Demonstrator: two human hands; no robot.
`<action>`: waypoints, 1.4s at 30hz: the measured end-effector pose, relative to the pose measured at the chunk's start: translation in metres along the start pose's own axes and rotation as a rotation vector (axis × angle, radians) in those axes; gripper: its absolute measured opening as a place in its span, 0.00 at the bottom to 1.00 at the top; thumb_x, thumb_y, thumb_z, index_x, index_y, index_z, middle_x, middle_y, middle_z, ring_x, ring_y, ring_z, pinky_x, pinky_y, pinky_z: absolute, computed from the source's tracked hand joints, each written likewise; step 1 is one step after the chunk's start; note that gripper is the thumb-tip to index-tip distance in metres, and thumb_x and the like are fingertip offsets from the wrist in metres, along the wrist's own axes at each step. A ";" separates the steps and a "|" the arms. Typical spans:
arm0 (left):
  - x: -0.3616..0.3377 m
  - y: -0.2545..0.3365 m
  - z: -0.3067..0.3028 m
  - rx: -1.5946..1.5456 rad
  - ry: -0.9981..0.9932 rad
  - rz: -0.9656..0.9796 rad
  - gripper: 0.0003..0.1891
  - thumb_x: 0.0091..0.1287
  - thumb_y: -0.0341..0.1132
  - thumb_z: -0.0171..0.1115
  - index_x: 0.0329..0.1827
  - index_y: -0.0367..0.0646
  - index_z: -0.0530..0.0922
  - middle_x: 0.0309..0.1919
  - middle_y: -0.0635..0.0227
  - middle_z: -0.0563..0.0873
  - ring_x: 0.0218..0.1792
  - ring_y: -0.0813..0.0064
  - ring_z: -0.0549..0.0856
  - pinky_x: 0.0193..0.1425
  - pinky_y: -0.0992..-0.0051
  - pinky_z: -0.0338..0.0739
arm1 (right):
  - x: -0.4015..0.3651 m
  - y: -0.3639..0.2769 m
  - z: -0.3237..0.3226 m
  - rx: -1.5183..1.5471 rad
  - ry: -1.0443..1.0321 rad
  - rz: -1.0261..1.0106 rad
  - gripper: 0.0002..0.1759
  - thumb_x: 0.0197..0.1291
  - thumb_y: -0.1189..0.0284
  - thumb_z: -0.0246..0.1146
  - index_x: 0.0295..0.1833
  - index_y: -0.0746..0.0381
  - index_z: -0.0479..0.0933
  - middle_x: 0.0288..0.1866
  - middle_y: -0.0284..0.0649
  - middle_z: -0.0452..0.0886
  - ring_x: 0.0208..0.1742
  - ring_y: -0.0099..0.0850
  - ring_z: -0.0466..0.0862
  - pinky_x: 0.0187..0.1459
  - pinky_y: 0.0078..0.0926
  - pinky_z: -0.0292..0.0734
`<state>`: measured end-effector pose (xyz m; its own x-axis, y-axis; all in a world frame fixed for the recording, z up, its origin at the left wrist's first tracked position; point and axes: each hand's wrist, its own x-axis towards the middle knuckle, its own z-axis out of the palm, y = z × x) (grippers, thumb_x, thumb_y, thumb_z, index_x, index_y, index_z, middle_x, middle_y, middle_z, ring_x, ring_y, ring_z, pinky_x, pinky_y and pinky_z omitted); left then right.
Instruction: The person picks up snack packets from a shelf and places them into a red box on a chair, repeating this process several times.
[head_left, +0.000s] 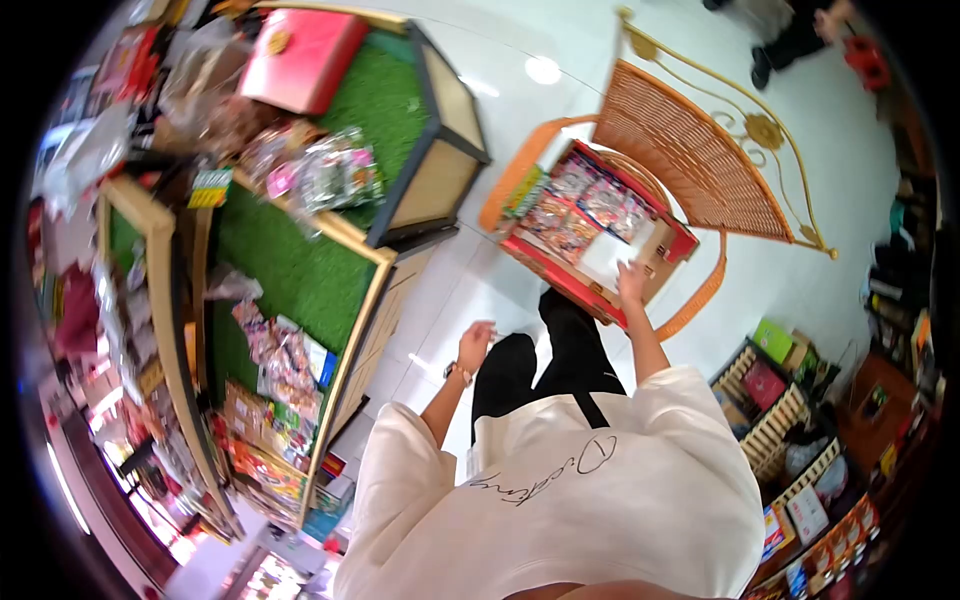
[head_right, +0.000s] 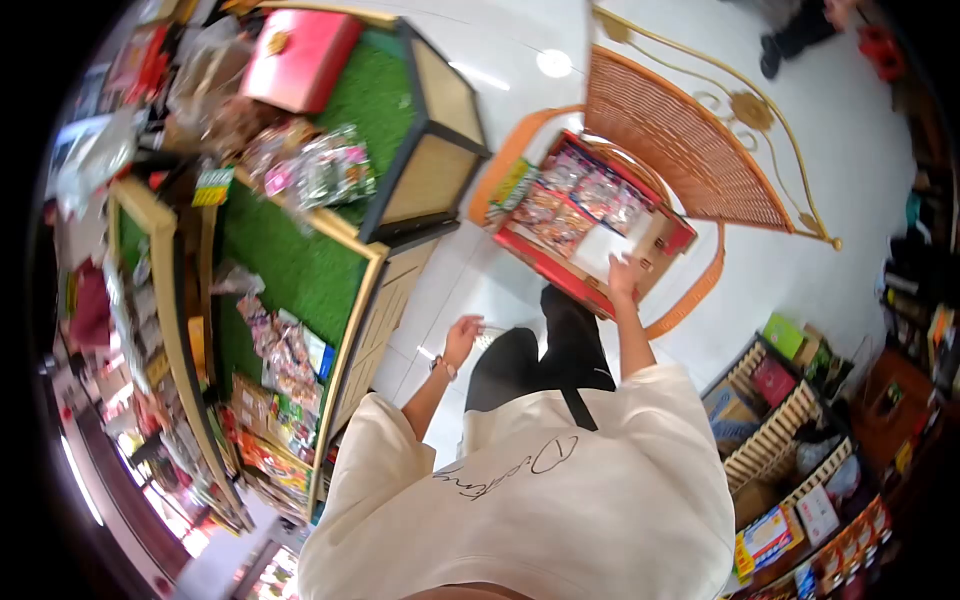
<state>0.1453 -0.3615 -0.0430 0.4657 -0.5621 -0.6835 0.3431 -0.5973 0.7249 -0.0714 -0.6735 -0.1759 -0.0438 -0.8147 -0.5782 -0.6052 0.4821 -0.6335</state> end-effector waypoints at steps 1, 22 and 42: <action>-0.027 -0.012 -0.016 0.014 0.066 -0.041 0.11 0.64 0.29 0.47 0.47 0.40 0.74 0.33 0.67 0.82 0.34 0.78 0.80 0.37 0.80 0.74 | -0.018 0.011 -0.004 0.039 -0.118 -0.026 0.28 0.50 0.57 0.63 0.51 0.65 0.69 0.40 0.43 0.75 0.35 0.32 0.77 0.36 0.28 0.73; -0.350 -0.272 -0.135 0.015 0.600 -0.395 0.14 0.58 0.41 0.51 0.43 0.48 0.78 0.40 0.57 0.83 0.45 0.56 0.80 0.49 0.65 0.74 | -0.371 -0.064 0.196 -0.885 -1.107 -0.563 0.16 0.57 0.62 0.55 0.46 0.60 0.72 0.28 0.37 0.79 0.22 0.24 0.75 0.22 0.20 0.70; -0.294 -0.305 -0.254 0.275 0.564 -0.065 0.10 0.55 0.34 0.52 0.38 0.47 0.77 0.31 0.61 0.82 0.34 0.64 0.81 0.40 0.68 0.75 | -0.550 -0.077 0.381 -0.864 -1.461 -0.649 0.10 0.58 0.70 0.55 0.44 0.61 0.73 0.29 0.37 0.78 0.27 0.22 0.76 0.28 0.18 0.71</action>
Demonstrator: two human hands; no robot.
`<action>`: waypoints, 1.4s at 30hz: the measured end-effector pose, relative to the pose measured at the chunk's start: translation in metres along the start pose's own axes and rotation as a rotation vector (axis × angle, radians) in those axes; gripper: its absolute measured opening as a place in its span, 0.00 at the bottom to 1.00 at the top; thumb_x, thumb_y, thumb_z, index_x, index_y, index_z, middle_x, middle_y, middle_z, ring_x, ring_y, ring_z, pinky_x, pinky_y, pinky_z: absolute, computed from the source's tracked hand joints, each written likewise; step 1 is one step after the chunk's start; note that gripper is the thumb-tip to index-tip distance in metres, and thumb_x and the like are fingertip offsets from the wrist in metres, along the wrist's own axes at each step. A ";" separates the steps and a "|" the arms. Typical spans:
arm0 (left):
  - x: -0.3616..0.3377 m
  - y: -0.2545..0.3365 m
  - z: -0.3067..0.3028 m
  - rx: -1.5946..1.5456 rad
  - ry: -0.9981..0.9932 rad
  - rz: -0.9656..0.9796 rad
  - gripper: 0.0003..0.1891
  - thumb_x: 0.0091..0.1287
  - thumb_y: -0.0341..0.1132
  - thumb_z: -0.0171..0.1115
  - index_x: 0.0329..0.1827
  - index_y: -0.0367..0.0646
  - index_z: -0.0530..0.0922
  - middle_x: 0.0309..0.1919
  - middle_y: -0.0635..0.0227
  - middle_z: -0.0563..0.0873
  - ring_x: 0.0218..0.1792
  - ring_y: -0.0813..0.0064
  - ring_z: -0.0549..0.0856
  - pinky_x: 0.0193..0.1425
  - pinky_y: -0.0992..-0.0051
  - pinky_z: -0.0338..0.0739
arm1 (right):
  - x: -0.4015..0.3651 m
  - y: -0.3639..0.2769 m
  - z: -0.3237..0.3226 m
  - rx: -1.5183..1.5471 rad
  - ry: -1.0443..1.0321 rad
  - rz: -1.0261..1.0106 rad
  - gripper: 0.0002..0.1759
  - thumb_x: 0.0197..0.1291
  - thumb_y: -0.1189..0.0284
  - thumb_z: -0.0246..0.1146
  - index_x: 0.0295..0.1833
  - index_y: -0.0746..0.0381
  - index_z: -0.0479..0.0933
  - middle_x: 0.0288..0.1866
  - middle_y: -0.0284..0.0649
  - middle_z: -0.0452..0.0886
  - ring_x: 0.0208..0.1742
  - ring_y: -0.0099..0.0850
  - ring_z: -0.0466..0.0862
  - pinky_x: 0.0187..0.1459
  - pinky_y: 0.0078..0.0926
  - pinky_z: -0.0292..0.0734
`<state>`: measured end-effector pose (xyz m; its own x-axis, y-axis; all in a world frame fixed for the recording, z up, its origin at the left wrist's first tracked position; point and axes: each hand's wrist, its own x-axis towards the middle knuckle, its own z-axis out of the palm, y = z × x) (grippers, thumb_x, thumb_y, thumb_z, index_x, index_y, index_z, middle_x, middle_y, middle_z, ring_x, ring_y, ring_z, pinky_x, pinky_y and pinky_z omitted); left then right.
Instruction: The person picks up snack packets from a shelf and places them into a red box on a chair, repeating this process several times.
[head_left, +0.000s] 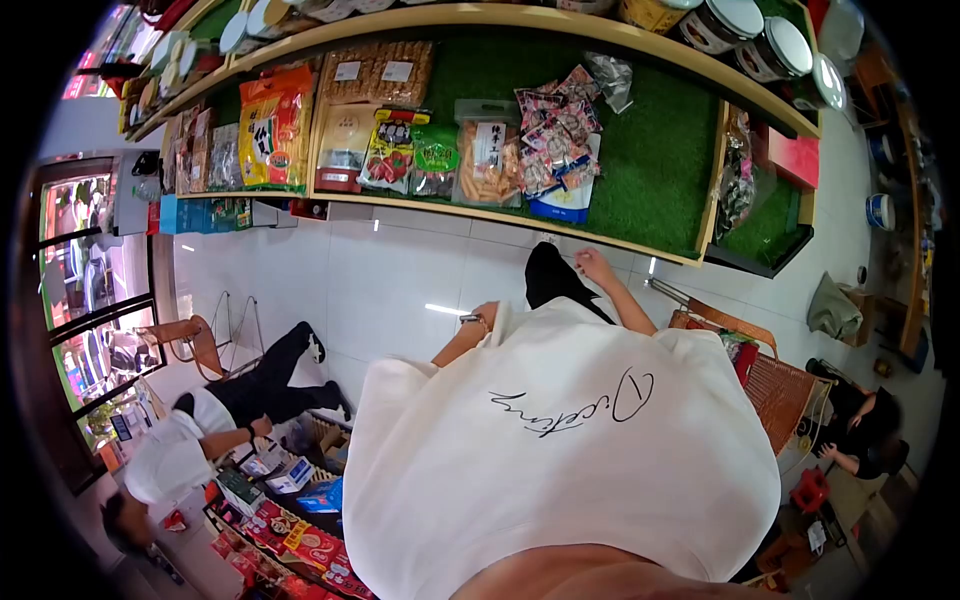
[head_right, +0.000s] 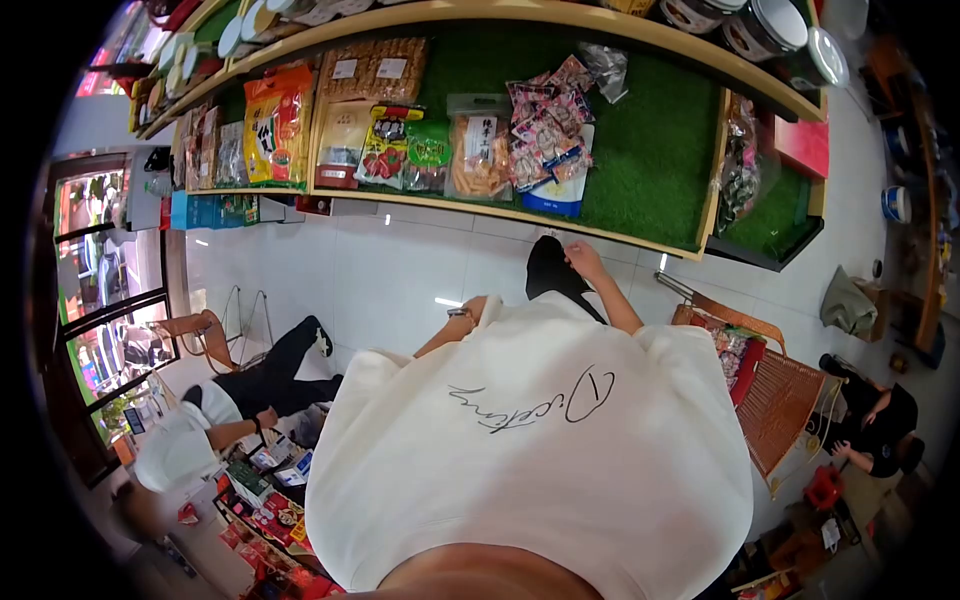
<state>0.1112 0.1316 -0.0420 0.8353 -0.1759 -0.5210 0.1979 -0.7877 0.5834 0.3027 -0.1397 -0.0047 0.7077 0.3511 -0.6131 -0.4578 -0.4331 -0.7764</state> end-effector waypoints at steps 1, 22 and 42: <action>0.017 0.032 -0.035 -0.113 -0.009 0.001 0.13 0.60 0.40 0.53 0.46 0.48 0.77 0.35 0.59 0.84 0.38 0.60 0.82 0.44 0.65 0.75 | 0.020 -0.004 -0.006 0.011 0.020 -0.057 0.10 0.58 0.70 0.55 0.44 0.62 0.73 0.29 0.37 0.78 0.27 0.22 0.76 0.28 0.18 0.71; 0.256 0.150 -0.233 -1.561 0.175 -0.434 0.11 0.60 0.38 0.55 0.45 0.52 0.70 0.35 0.78 0.77 0.37 0.84 0.75 0.41 0.78 0.64 | 0.179 -0.164 -0.046 -0.315 0.305 -0.237 0.34 0.49 0.60 0.64 0.58 0.65 0.62 0.42 0.51 0.77 0.41 0.45 0.78 0.43 0.35 0.73; 0.188 0.183 -0.345 -0.724 -0.037 0.307 0.12 0.63 0.38 0.57 0.33 0.37 0.71 0.28 0.69 0.73 0.28 0.79 0.71 0.34 0.79 0.65 | 0.009 -0.291 0.026 0.772 0.558 -0.187 0.17 0.64 0.65 0.53 0.52 0.63 0.66 0.40 0.31 0.72 0.41 0.17 0.71 0.44 0.15 0.68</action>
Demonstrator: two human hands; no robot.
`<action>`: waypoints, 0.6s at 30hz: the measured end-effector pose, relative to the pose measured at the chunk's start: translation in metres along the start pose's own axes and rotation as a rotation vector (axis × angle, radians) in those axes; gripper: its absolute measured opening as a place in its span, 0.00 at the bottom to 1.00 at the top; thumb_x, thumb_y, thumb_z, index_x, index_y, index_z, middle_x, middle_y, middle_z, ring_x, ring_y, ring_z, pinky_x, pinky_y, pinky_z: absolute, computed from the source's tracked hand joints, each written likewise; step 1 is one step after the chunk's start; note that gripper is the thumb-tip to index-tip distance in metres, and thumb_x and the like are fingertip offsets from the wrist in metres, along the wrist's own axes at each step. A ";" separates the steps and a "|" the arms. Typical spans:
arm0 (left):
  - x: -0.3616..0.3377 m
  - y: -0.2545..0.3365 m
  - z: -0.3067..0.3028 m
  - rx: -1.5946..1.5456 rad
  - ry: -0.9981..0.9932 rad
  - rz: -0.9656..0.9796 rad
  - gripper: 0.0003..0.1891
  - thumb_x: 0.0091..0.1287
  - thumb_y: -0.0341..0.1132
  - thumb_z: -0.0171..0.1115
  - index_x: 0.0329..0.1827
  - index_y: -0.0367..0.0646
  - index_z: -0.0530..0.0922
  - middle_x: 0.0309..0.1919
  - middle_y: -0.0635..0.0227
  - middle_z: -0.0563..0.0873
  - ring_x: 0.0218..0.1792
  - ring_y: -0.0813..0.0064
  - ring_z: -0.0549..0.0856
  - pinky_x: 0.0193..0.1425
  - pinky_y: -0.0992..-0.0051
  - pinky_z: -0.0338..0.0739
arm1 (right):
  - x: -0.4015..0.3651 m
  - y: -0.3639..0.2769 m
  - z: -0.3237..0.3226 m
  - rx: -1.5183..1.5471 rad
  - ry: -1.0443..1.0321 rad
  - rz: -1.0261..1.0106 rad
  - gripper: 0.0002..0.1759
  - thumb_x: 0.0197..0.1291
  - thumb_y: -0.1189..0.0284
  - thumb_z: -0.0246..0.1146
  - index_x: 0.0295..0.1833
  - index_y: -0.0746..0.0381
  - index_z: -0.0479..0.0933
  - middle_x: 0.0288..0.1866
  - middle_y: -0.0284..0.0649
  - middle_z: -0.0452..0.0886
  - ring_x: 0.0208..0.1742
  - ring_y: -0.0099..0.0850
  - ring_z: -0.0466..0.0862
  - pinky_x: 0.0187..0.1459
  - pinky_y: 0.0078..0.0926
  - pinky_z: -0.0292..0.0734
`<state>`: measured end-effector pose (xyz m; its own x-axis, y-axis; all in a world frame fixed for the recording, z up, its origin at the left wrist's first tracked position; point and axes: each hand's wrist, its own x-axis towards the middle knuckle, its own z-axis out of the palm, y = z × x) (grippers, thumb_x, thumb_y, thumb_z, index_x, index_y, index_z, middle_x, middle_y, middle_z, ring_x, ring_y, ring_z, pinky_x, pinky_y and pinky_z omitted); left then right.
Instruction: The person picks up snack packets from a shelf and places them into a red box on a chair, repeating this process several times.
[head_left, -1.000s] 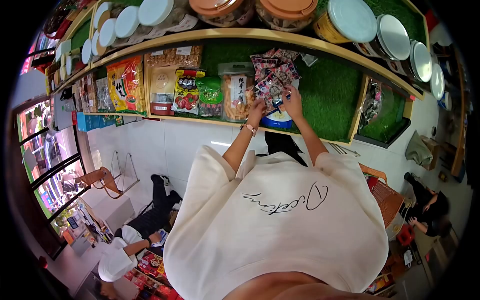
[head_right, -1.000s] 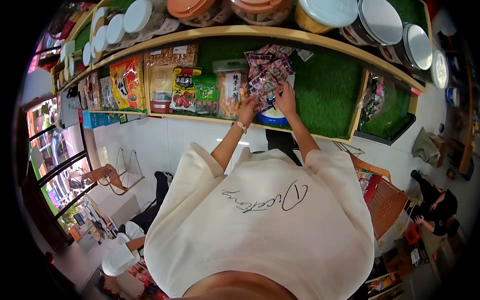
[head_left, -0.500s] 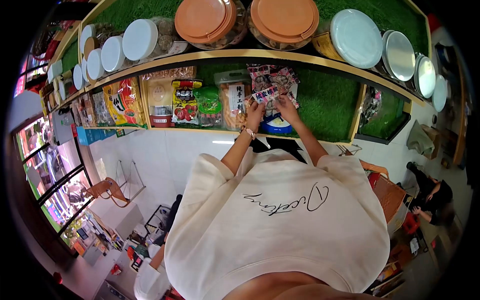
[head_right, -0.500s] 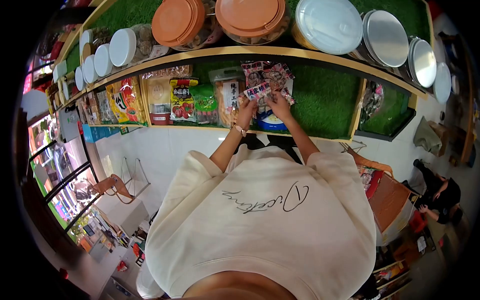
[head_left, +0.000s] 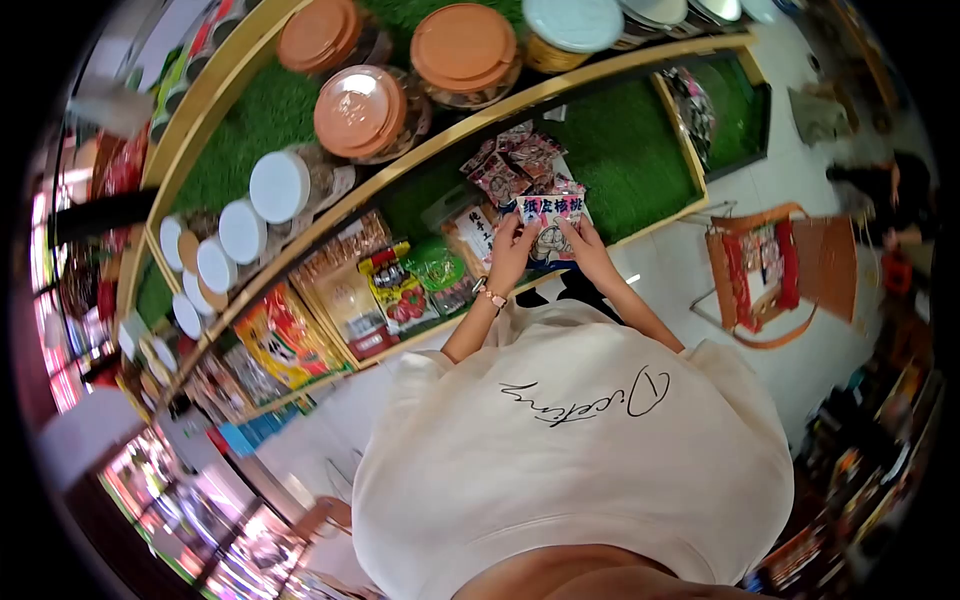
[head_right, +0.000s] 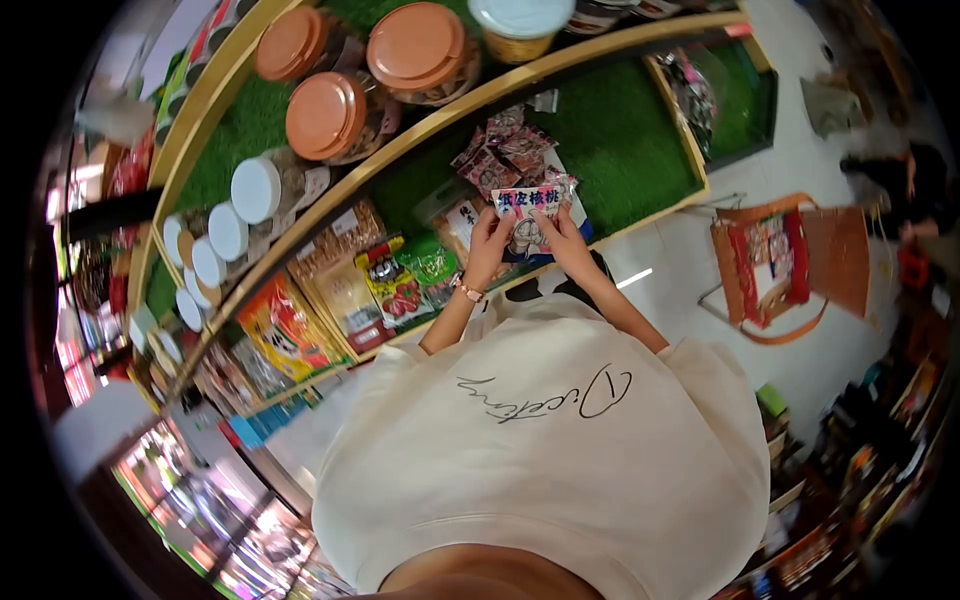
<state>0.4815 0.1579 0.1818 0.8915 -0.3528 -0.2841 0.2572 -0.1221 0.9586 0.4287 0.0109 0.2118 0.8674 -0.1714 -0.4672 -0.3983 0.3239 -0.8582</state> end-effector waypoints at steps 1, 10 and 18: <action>-0.006 0.029 0.002 -0.116 -0.083 0.009 0.12 0.63 0.38 0.57 0.40 0.38 0.73 0.32 0.70 0.77 0.32 0.79 0.75 0.38 0.81 0.68 | -0.012 -0.005 0.007 0.015 0.020 -0.032 0.17 0.64 0.63 0.52 0.53 0.62 0.66 0.41 0.30 0.72 0.40 0.16 0.71 0.41 0.15 0.70; -0.027 0.143 0.042 -1.438 -0.846 -0.415 0.21 0.67 0.48 0.46 0.55 0.42 0.66 0.41 0.66 0.78 0.38 0.75 0.77 0.40 0.75 0.74 | -0.101 -0.044 0.004 0.513 0.068 -0.323 0.26 0.58 0.68 0.56 0.61 0.59 0.57 0.51 0.35 0.70 0.54 0.27 0.70 0.57 0.30 0.64; -0.090 0.239 0.185 -1.829 -1.192 -1.200 0.12 0.57 0.35 0.55 0.44 0.48 0.69 0.38 0.77 0.81 0.35 0.81 0.80 0.34 0.81 0.73 | -0.171 -0.077 -0.010 0.604 -0.113 -0.586 0.31 0.42 0.70 0.69 0.54 0.67 0.67 0.46 0.38 0.75 0.52 0.29 0.74 0.55 0.26 0.67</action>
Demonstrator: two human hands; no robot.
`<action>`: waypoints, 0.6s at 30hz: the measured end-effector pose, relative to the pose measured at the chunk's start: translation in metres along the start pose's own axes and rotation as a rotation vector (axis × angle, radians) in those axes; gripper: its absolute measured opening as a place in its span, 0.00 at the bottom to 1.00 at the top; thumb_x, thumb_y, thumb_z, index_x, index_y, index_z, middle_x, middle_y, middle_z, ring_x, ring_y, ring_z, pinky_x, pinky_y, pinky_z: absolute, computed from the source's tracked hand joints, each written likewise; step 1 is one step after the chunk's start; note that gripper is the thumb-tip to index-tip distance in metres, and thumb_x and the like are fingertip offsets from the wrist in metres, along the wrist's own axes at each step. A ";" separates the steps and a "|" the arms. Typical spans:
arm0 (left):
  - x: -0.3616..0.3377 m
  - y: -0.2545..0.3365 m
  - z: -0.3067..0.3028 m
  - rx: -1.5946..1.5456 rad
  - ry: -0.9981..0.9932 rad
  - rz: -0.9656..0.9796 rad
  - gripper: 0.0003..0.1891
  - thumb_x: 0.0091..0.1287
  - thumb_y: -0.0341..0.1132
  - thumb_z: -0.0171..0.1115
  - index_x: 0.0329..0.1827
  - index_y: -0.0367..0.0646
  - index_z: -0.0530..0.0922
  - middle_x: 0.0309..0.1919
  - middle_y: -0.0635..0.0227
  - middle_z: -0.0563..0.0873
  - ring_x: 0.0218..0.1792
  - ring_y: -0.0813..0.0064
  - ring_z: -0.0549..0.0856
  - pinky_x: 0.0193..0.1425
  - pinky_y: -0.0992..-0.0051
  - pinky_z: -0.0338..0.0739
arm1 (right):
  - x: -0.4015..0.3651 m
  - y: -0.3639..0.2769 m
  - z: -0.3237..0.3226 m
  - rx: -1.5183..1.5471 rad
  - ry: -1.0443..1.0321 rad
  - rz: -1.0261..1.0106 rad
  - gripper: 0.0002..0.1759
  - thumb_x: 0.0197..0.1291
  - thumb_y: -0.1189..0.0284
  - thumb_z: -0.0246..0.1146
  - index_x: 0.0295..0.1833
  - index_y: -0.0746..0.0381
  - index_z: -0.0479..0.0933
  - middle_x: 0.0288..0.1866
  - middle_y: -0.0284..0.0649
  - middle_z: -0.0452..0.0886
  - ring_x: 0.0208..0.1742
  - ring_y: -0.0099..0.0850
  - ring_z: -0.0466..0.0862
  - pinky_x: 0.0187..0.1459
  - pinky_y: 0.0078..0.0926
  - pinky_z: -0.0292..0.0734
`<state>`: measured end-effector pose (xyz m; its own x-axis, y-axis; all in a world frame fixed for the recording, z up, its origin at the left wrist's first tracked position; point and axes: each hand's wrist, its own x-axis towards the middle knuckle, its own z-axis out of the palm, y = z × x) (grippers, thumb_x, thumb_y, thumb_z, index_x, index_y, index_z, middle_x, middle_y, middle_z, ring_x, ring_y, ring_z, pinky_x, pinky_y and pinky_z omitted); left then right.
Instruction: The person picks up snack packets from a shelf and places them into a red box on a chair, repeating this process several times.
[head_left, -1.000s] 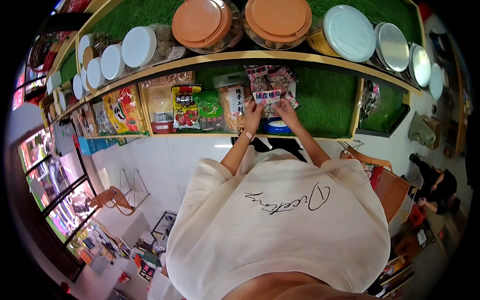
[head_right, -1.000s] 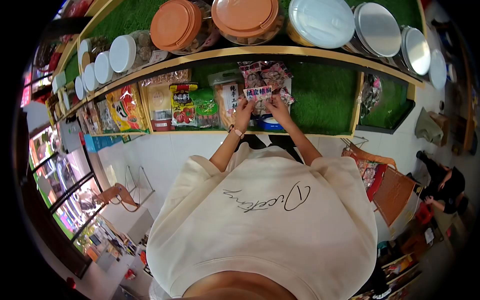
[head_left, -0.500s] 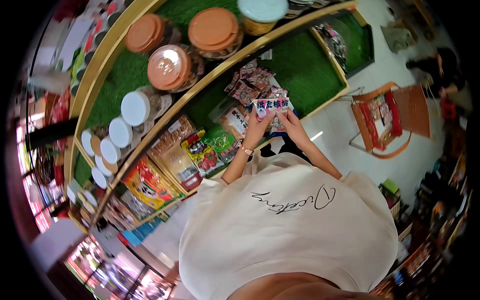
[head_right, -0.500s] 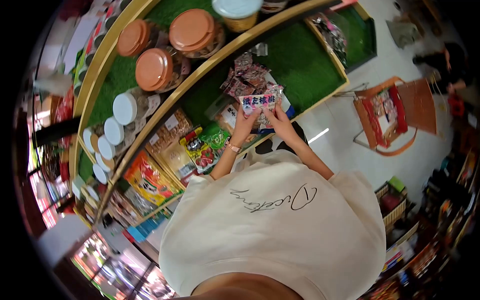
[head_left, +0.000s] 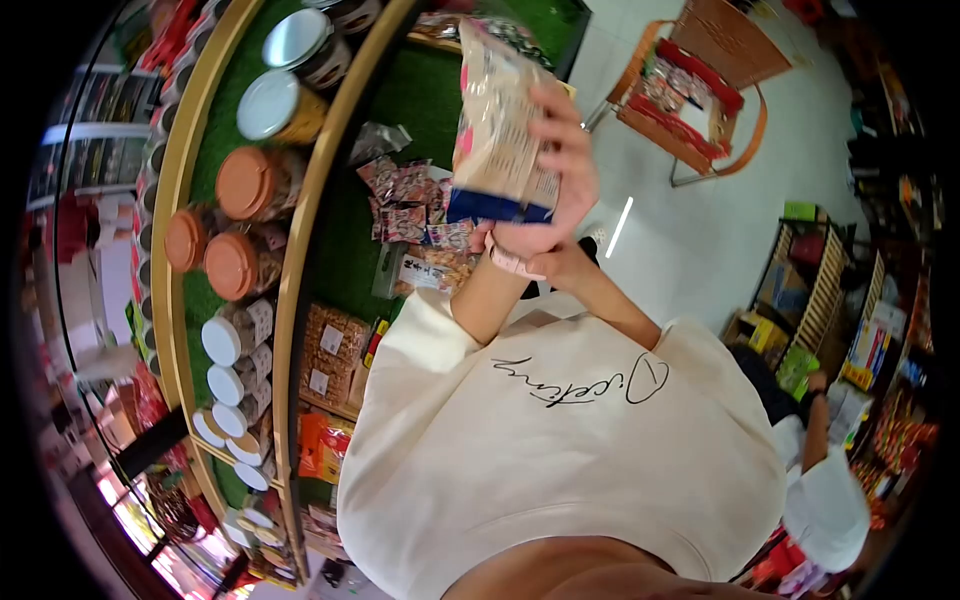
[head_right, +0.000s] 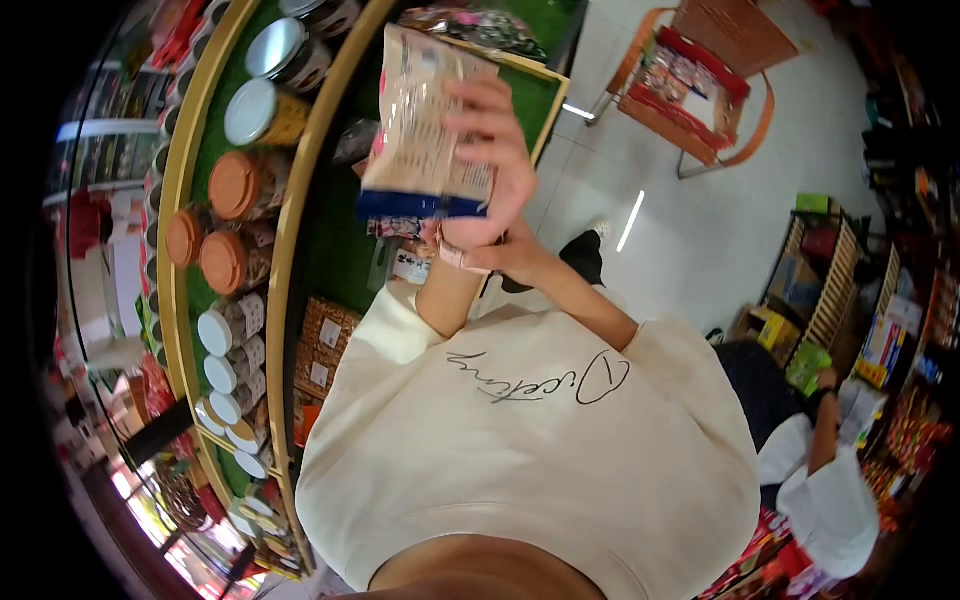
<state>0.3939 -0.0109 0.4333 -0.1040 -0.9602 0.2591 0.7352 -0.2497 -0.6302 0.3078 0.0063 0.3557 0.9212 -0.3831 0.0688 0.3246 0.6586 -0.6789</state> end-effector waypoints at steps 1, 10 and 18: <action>0.017 -0.005 -0.006 0.034 0.030 -0.029 0.12 0.57 0.34 0.55 0.44 0.48 0.70 0.39 0.77 0.81 0.35 0.82 0.80 0.34 0.82 0.73 | -0.004 -0.022 -0.003 -0.061 -0.045 -0.119 0.31 0.41 0.71 0.69 0.53 0.66 0.67 0.47 0.39 0.74 0.50 0.29 0.74 0.53 0.26 0.67; 0.158 -0.094 -0.088 0.291 0.278 -0.120 0.20 0.63 0.41 0.54 0.57 0.48 0.70 0.49 0.73 0.77 0.40 0.79 0.79 0.35 0.80 0.71 | -0.061 -0.114 -0.067 -0.244 0.262 -0.391 0.59 0.35 0.62 0.70 0.67 0.70 0.41 0.43 0.43 0.76 0.45 0.33 0.77 0.50 0.30 0.71; 0.226 -0.096 -0.183 1.598 0.228 0.406 0.16 0.67 0.45 0.51 0.48 0.42 0.70 0.41 0.73 0.78 0.39 0.85 0.76 0.41 0.83 0.69 | -0.102 -0.154 -0.140 -0.122 0.504 -0.385 0.44 0.36 0.65 0.68 0.60 0.69 0.58 0.47 0.42 0.76 0.45 0.32 0.78 0.50 0.29 0.72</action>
<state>0.1774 -0.2267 0.4187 0.2694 -0.9596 0.0809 0.6210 0.2374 0.7470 0.1339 -0.1473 0.3509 0.5202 -0.8540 -0.0069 0.5578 0.3459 -0.7545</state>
